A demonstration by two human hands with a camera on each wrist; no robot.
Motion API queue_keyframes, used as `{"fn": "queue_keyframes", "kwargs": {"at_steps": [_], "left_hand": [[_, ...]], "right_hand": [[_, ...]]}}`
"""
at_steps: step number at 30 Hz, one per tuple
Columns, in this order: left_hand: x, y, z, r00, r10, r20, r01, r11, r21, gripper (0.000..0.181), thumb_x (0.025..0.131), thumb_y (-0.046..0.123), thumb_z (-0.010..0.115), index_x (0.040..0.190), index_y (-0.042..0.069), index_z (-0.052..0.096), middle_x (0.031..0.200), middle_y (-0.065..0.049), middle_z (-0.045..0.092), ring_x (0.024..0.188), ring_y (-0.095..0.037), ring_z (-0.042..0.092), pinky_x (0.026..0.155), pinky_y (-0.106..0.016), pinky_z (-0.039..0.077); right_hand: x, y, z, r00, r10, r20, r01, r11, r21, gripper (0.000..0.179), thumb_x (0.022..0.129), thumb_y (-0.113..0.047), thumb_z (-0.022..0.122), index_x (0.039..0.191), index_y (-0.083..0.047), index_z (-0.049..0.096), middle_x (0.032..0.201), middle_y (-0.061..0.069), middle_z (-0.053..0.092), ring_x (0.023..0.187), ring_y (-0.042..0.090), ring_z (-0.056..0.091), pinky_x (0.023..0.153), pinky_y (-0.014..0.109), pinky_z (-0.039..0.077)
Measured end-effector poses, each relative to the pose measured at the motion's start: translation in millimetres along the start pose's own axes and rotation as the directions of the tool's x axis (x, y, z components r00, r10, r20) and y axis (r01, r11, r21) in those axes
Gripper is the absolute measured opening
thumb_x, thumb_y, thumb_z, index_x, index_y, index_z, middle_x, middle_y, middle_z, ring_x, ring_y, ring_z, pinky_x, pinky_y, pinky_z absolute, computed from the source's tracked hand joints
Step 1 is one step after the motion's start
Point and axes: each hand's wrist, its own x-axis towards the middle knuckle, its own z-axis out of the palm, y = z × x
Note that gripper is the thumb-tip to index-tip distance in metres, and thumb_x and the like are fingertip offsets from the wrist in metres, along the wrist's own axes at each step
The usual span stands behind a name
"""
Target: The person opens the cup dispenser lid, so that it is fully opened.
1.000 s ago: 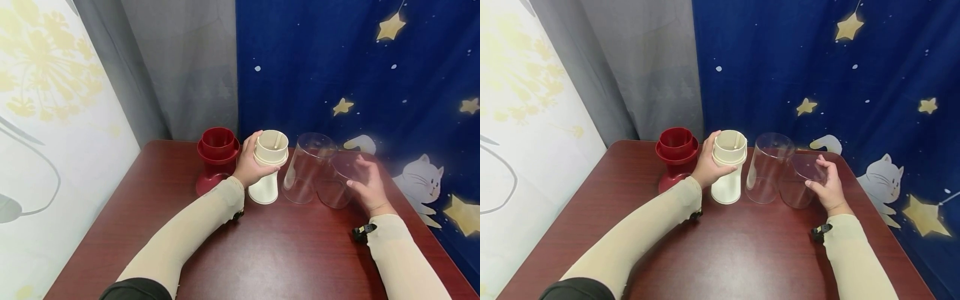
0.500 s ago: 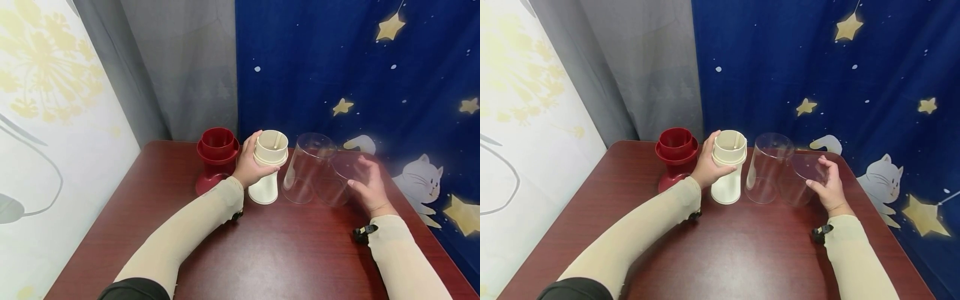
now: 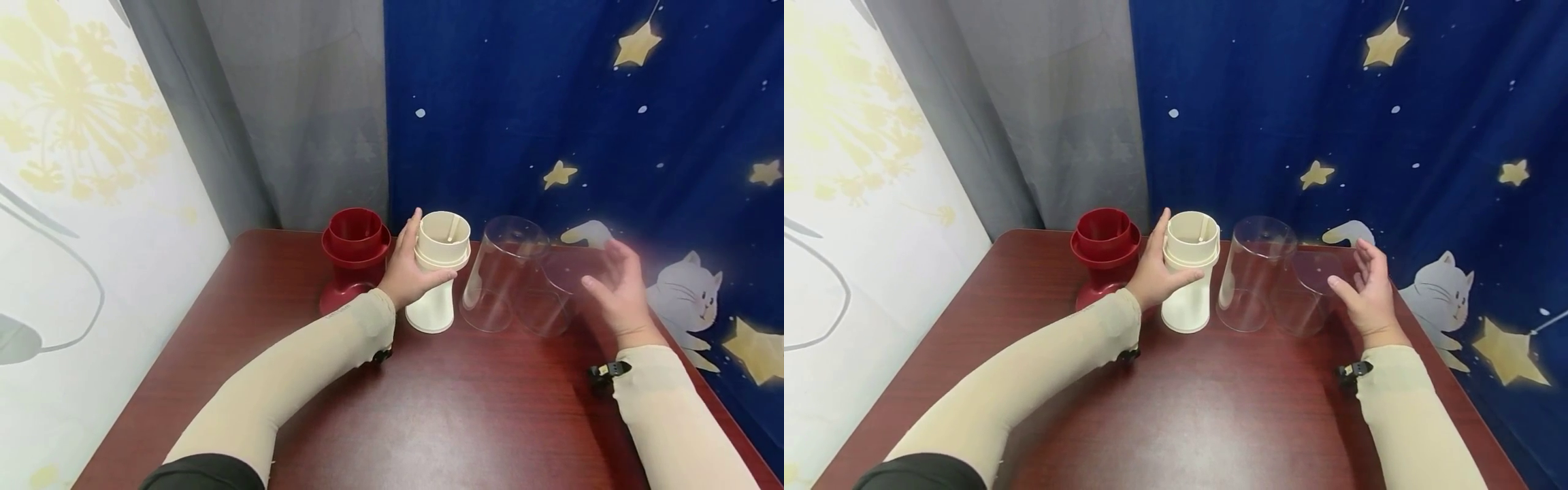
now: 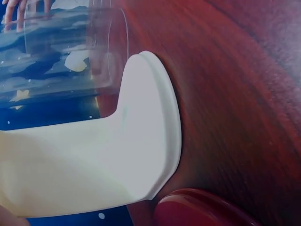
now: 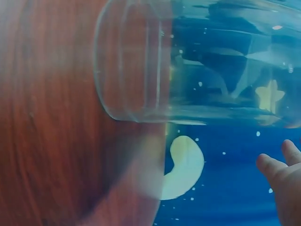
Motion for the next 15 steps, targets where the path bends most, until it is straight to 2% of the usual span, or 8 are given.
{"fn": "queue_keyframes", "kwargs": {"at_steps": [4, 7, 10, 12, 15], "left_hand": [[-9.1, 8.3, -7.2, 1.0, -0.022, 0.008, 0.022, 1.0, -0.007, 0.133, 0.073, 0.04, 0.095, 0.164, 0.054, 0.0, 0.177, 0.004, 0.015, 0.161, -0.026, 0.022, 0.127, -0.057, 0.028], [-21.5, 20.3, -18.5, 0.999, 0.023, 0.036, -0.023, 1.0, 0.003, 0.123, 0.081, 0.041, 0.089, 0.167, 0.046, 0.002, 0.176, 0.003, 0.016, 0.162, -0.024, 0.02, 0.128, -0.056, 0.026], [-36.3, 36.6, -36.5, 0.988, 0.14, 0.069, -0.142, 0.99, 0.025, 0.102, 0.093, 0.034, 0.077, 0.17, 0.033, 0.01, 0.176, -0.001, 0.019, 0.162, -0.02, 0.018, 0.129, -0.054, 0.025], [-45.3, 48.8, -52.4, 0.968, 0.235, 0.085, -0.239, 0.97, 0.048, 0.089, 0.098, 0.028, 0.069, 0.17, 0.023, 0.016, 0.176, -0.003, 0.02, 0.163, -0.019, 0.016, 0.129, -0.052, 0.025], [-53.3, 63.2, -81.0, 0.932, 0.355, 0.073, -0.362, 0.924, 0.127, 0.08, 0.101, 0.025, 0.064, 0.169, 0.015, 0.023, 0.175, -0.005, 0.023, 0.163, -0.019, 0.016, 0.13, -0.052, 0.024]], "right_hand": [[5.6, -8, -3, 1.0, -0.015, -0.007, 0.014, 0.996, -0.086, 0.081, 0.093, 0.01, 0.064, 0.163, -0.014, 0.03, 0.166, 0.014, 0.035, 0.151, 0.014, 0.036, 0.121, 0.015, 0.03], [9.9, -14, -10, 0.999, -0.052, 0.002, 0.052, 0.983, -0.178, 0.078, 0.094, 0.001, 0.065, 0.163, -0.011, 0.031, 0.165, 0.02, 0.035, 0.148, 0.009, 0.038, 0.116, 0.01, 0.033], [15.0, -21, -19, 0.993, -0.115, 0.037, 0.12, 0.954, -0.273, 0.075, 0.095, -0.009, 0.066, 0.162, -0.007, 0.034, 0.165, 0.023, 0.035, 0.149, 0.007, 0.037, 0.119, 0.012, 0.028], [17.9, -27, -27, 0.988, -0.138, 0.075, 0.156, 0.927, -0.34, 0.075, 0.096, -0.016, 0.066, 0.163, -0.008, 0.034, 0.168, 0.023, 0.033, 0.155, 0.013, 0.033, 0.124, 0.02, 0.023], [21.4, -38, -39, 0.98, -0.126, 0.154, 0.182, 0.881, -0.437, 0.078, 0.097, -0.022, 0.066, 0.166, -0.01, 0.03, 0.172, 0.022, 0.024, 0.161, 0.033, 0.02, 0.131, 0.043, 0.014]]}}
